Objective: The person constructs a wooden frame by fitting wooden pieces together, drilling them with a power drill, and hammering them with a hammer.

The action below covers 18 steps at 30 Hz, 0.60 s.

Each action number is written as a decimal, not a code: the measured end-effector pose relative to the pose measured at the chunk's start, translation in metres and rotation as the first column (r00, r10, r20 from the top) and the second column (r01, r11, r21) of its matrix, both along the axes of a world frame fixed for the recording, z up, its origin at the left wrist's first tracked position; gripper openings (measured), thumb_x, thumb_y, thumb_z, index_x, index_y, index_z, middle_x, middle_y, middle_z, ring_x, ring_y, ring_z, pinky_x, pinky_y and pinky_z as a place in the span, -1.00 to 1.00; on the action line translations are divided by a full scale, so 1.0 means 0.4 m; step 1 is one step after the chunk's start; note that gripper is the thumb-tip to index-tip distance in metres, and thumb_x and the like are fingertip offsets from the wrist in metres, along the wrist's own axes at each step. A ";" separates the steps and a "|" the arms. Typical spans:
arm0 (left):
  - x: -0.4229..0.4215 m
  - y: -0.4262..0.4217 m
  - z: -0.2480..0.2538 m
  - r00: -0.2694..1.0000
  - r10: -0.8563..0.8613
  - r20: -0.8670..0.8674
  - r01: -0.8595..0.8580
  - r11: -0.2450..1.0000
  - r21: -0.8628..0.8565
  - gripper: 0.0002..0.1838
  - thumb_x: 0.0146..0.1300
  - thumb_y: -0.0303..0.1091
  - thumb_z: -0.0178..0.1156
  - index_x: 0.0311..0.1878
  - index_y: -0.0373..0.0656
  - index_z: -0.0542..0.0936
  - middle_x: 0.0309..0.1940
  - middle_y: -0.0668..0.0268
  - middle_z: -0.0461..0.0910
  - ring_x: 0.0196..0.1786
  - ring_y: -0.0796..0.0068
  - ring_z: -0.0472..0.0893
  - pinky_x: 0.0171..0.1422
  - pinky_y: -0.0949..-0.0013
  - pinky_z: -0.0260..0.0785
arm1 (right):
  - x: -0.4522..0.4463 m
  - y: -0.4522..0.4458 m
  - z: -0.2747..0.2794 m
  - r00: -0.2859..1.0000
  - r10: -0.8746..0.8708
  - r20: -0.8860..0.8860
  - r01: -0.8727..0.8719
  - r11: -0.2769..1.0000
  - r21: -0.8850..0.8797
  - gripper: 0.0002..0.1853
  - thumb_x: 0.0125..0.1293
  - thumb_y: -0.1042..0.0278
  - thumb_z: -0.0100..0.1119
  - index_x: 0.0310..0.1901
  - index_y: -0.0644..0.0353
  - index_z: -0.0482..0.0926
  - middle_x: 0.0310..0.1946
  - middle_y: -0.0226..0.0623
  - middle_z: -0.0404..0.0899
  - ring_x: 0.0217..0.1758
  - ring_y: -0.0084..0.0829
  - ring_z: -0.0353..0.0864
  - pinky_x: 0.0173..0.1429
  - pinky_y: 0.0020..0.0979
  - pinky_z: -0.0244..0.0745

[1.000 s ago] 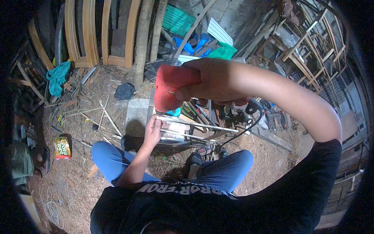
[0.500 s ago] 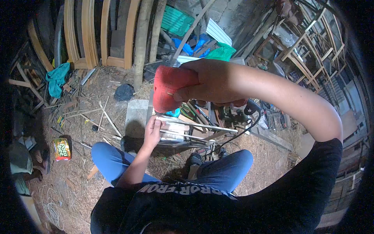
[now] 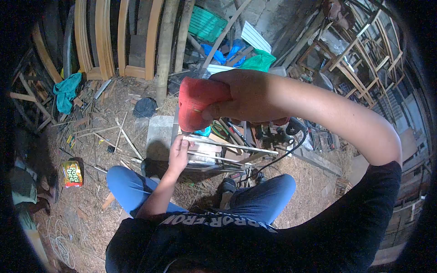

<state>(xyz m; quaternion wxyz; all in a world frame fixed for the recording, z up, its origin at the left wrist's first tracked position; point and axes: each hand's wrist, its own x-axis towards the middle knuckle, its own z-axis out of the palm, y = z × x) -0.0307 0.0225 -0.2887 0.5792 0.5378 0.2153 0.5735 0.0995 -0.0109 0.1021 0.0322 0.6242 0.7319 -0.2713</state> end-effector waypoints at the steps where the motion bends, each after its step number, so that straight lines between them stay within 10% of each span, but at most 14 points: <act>1: -0.001 0.000 0.002 1.000 0.002 -0.008 -0.002 1.000 0.009 -0.71 0.62 -0.20 -0.03 0.00 -0.26 0.52 -0.29 0.41 0.53 -0.18 0.65 0.47 0.02 0.49 0.36 | -0.007 -0.001 0.005 1.000 0.019 -0.003 -0.019 1.000 0.003 -0.50 0.36 0.03 0.38 0.13 0.21 0.51 -0.37 -0.33 0.68 -0.32 -0.53 0.66 -0.20 -0.37 0.56; 18: 0.000 0.008 -0.020 1.000 -0.006 -0.029 0.006 1.000 0.001 -0.66 0.62 -0.16 -0.02 0.05 -0.29 0.51 -0.28 0.38 0.57 -0.16 0.62 0.51 0.03 0.47 0.39 | -0.019 -0.006 0.008 0.998 0.060 0.027 -0.059 0.998 -0.016 -0.50 0.39 0.04 0.35 0.17 0.20 0.48 -0.32 -0.33 0.68 -0.28 -0.54 0.67 -0.18 -0.39 0.58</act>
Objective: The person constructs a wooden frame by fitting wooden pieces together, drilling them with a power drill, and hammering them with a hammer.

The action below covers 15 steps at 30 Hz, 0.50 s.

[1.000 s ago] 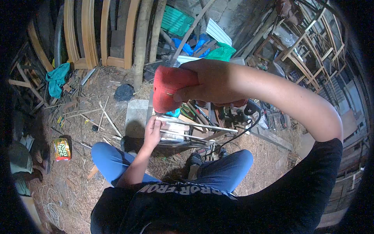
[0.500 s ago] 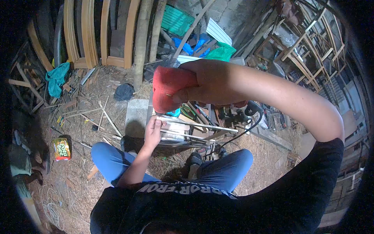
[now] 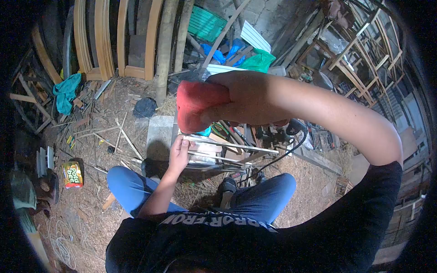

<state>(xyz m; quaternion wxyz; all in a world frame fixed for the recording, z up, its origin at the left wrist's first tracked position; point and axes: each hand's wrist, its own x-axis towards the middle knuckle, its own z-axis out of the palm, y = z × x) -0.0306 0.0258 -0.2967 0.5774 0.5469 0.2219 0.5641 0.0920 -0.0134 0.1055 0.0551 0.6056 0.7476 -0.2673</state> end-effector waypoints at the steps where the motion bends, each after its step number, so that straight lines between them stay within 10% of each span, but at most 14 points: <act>1: 0.001 0.001 -0.003 1.000 0.003 -0.009 -0.003 1.000 0.002 -0.66 0.62 -0.16 -0.02 0.05 -0.29 0.52 -0.28 0.38 0.57 -0.15 0.62 0.52 0.03 0.47 0.39 | 0.000 0.002 0.001 1.000 -0.024 -0.004 0.024 1.000 -0.019 -0.50 0.39 0.05 0.35 0.17 0.21 0.48 -0.31 -0.33 0.68 -0.27 -0.53 0.68 -0.17 -0.39 0.59; 15: -0.003 0.003 0.000 0.998 0.019 -0.057 -0.019 1.000 0.007 -0.64 0.62 -0.13 -0.03 0.05 -0.28 0.53 -0.28 0.36 0.60 -0.15 0.61 0.54 0.04 0.46 0.40 | 0.006 0.000 -0.004 1.000 0.020 -0.008 -0.019 0.999 0.045 -0.49 0.38 0.07 0.36 0.19 0.22 0.47 -0.23 -0.30 0.69 -0.23 -0.52 0.70 -0.09 -0.38 0.61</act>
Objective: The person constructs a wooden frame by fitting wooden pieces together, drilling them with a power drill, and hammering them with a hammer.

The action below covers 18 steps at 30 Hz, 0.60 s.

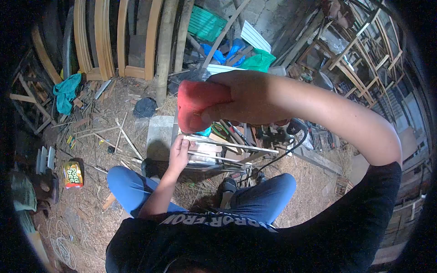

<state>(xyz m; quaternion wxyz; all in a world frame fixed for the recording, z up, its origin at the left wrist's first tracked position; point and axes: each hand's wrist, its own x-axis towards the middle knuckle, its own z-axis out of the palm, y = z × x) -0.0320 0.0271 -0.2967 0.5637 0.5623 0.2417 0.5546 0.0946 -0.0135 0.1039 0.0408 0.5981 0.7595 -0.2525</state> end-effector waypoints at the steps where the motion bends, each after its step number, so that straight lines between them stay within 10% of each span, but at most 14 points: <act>1: 0.000 0.002 -0.001 1.000 0.003 0.001 -0.003 1.000 0.004 -0.64 0.62 -0.13 -0.02 0.05 -0.29 0.53 -0.28 0.36 0.60 -0.15 0.61 0.55 0.04 0.46 0.40 | -0.002 -0.001 0.003 1.000 -0.001 0.011 0.001 1.000 0.002 -0.49 0.38 0.07 0.36 0.19 0.22 0.47 -0.23 -0.30 0.69 -0.22 -0.51 0.70 -0.08 -0.38 0.61; 18: 0.003 0.006 -0.013 0.999 -0.024 0.046 0.023 1.000 0.006 -0.66 0.62 -0.17 -0.02 0.09 -0.30 0.51 -0.25 0.37 0.59 -0.15 0.63 0.54 0.03 0.46 0.41 | -0.011 -0.011 0.006 0.999 0.035 0.002 -0.036 0.998 0.048 -0.45 0.36 0.03 0.37 0.21 0.22 0.47 -0.26 -0.28 0.69 -0.23 -0.48 0.70 -0.11 -0.36 0.59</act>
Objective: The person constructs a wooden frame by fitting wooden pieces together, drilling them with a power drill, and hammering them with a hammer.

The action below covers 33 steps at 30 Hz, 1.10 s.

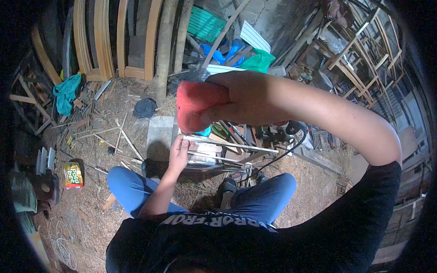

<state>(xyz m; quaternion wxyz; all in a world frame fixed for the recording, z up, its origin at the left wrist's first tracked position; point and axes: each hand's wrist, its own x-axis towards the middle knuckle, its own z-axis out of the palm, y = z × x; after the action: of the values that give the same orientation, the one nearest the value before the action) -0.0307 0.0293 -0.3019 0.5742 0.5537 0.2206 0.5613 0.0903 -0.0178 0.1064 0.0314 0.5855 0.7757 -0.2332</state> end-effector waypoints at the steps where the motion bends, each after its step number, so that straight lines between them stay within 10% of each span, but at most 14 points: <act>1: 0.000 -0.001 0.001 1.000 0.000 0.005 0.000 1.000 -0.003 -0.66 0.62 -0.17 -0.02 0.09 -0.30 0.51 -0.25 0.37 0.59 -0.15 0.63 0.54 0.03 0.47 0.41 | -0.004 -0.002 0.005 1.000 0.001 0.007 -0.001 1.000 0.001 -0.44 0.36 0.02 0.37 0.21 0.22 0.47 -0.25 -0.28 0.70 -0.22 -0.48 0.70 -0.11 -0.36 0.59; 33: 0.003 -0.002 0.008 1.000 0.014 0.006 -0.014 1.000 -0.001 -0.66 0.61 -0.16 -0.01 0.05 -0.31 0.51 -0.29 0.35 0.59 -0.15 0.60 0.55 0.03 0.44 0.42 | -0.008 0.004 0.004 0.994 0.065 0.090 -0.070 0.996 0.056 -0.45 0.34 -0.01 0.38 0.18 0.19 0.49 -0.21 -0.15 0.72 -0.14 -0.30 0.75 -0.05 -0.25 0.59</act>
<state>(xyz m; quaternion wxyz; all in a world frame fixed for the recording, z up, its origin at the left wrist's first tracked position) -0.0297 0.0284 -0.2987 0.5711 0.5501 0.2230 0.5670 0.0869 -0.0160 0.1081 0.0562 0.5693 0.7995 -0.1831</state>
